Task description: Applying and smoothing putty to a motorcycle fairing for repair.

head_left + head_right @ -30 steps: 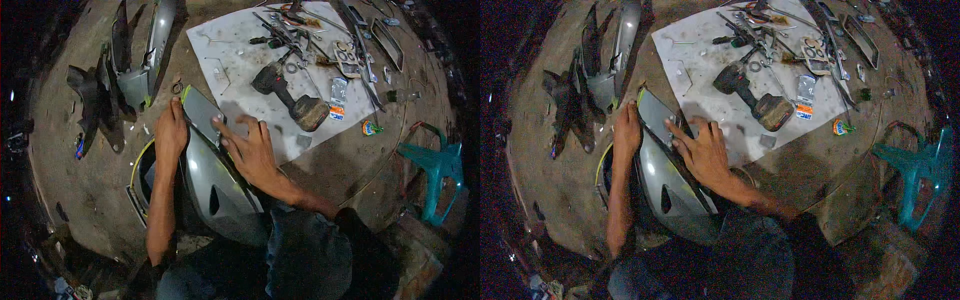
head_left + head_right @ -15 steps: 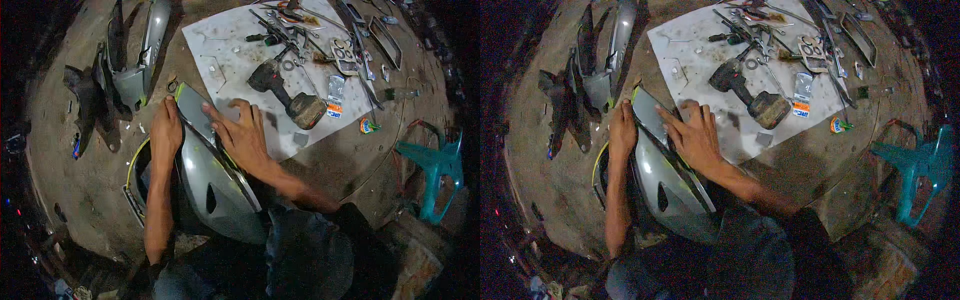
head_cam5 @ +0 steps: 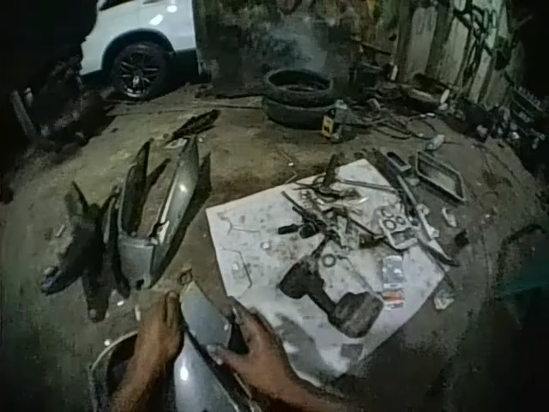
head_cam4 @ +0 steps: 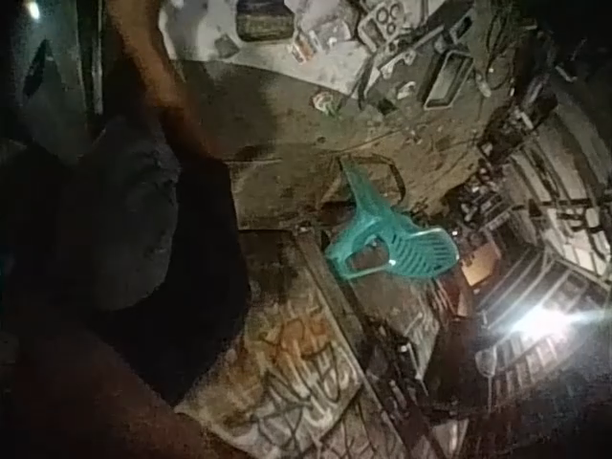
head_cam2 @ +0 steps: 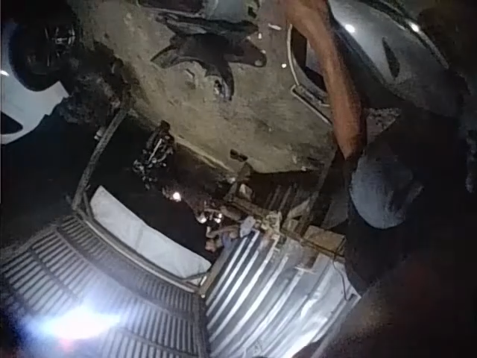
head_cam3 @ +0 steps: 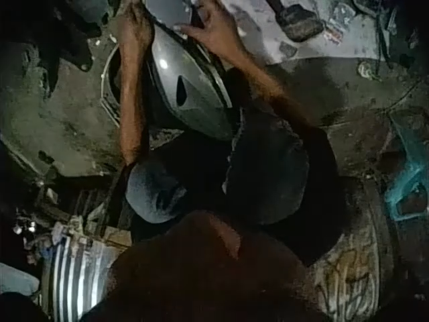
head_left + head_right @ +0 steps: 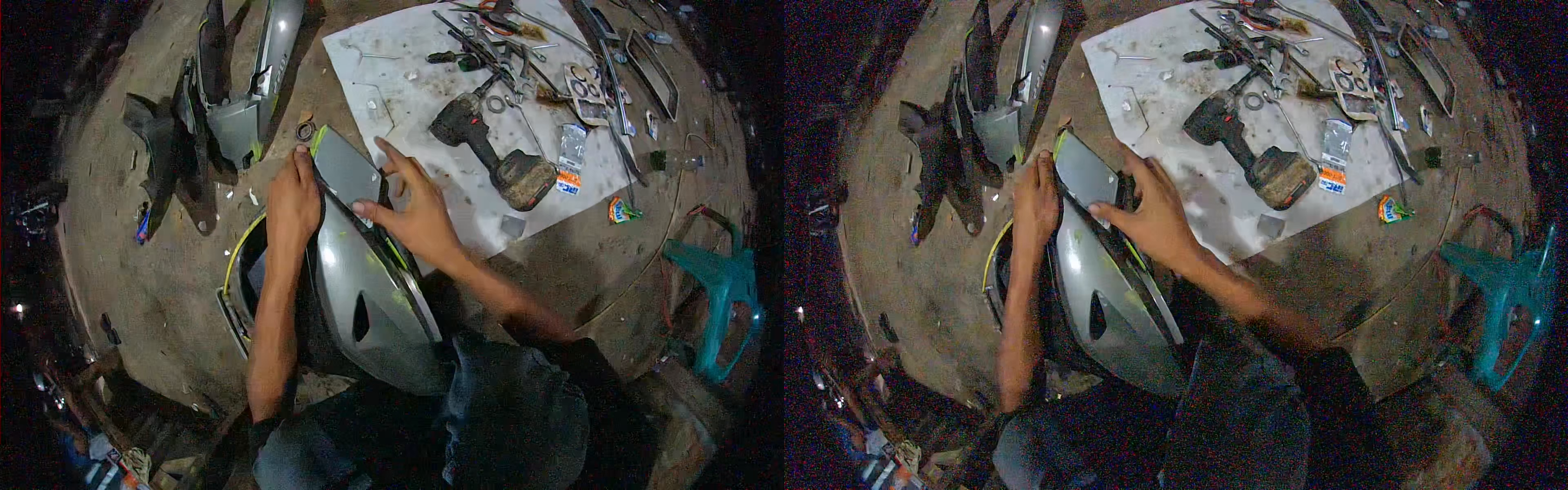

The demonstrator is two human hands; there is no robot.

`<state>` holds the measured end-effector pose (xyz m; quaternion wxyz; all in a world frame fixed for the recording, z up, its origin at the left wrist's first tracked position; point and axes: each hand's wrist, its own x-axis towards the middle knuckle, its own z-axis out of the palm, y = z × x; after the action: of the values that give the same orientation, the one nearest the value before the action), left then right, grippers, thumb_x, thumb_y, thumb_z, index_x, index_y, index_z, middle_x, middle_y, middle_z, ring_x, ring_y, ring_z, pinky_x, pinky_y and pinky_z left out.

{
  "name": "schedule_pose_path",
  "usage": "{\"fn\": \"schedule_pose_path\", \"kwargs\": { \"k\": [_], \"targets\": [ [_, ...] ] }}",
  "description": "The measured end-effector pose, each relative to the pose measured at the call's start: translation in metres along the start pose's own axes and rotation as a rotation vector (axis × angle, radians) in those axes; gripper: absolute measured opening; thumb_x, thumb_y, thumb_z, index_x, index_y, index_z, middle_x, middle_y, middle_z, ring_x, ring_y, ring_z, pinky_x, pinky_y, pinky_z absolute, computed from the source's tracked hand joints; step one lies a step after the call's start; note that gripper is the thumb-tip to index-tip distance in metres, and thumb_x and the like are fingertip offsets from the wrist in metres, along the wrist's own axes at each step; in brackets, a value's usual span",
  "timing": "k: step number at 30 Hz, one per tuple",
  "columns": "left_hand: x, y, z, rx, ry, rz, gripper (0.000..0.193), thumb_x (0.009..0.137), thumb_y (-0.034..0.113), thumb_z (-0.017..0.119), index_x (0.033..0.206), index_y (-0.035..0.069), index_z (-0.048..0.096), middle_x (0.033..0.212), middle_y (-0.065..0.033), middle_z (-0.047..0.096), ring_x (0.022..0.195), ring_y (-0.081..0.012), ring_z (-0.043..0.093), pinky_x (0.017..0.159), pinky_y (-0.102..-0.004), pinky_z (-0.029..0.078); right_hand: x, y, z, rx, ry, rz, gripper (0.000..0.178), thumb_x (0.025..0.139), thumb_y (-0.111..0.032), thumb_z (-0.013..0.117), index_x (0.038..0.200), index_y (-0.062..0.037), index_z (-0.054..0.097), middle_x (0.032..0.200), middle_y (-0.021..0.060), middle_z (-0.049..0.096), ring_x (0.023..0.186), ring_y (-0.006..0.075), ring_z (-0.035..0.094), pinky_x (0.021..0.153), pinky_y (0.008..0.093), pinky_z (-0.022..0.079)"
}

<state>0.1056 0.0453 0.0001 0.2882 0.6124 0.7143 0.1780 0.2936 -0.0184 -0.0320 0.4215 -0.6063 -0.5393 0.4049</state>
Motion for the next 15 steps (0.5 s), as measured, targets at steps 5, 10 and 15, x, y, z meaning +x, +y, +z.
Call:
{"fn": "schedule_pose_path", "kwargs": {
  "k": [5,10,15],
  "targets": [
    [-0.004,0.003,-0.003,0.037,0.035,0.041,0.058,0.115,0.040,0.032,0.117,-0.007,0.065,0.109,-0.0401,0.066,0.108,-0.0589,0.060,0.090,-0.0595,0.048,0.021,-0.001,0.017,0.154,0.012,0.179,0.041,0.088,-0.031,0.085,0.116,-0.0029,0.075,0.082,0.0085,0.068,0.073,0.0164,0.062,0.066,0.0339,0.050],
    [-0.004,0.017,-0.006,0.006,0.006,0.005,0.055,0.114,0.038,0.034,0.116,-0.008,0.065,0.107,-0.0399,0.066,0.107,-0.0590,0.060,0.089,-0.0612,0.047,0.054,0.028,0.005,0.280,0.024,0.194,0.027,0.097,-0.030,0.076,0.111,-0.0060,0.077,0.075,0.0031,0.069,0.069,0.0128,0.060,0.066,0.0317,0.049],
    [-0.002,-0.001,-0.004,0.030,0.040,-0.007,0.054,0.114,0.038,0.034,0.117,-0.007,0.064,0.106,-0.0398,0.066,0.104,-0.0592,0.061,0.089,-0.0636,0.046,0.024,0.012,0.004,0.226,-0.087,0.104,0.030,0.091,-0.026,0.082,0.113,-0.0059,0.078,0.094,0.0015,0.071,0.082,0.0085,0.061,0.071,0.0276,0.048]
  ]
}}
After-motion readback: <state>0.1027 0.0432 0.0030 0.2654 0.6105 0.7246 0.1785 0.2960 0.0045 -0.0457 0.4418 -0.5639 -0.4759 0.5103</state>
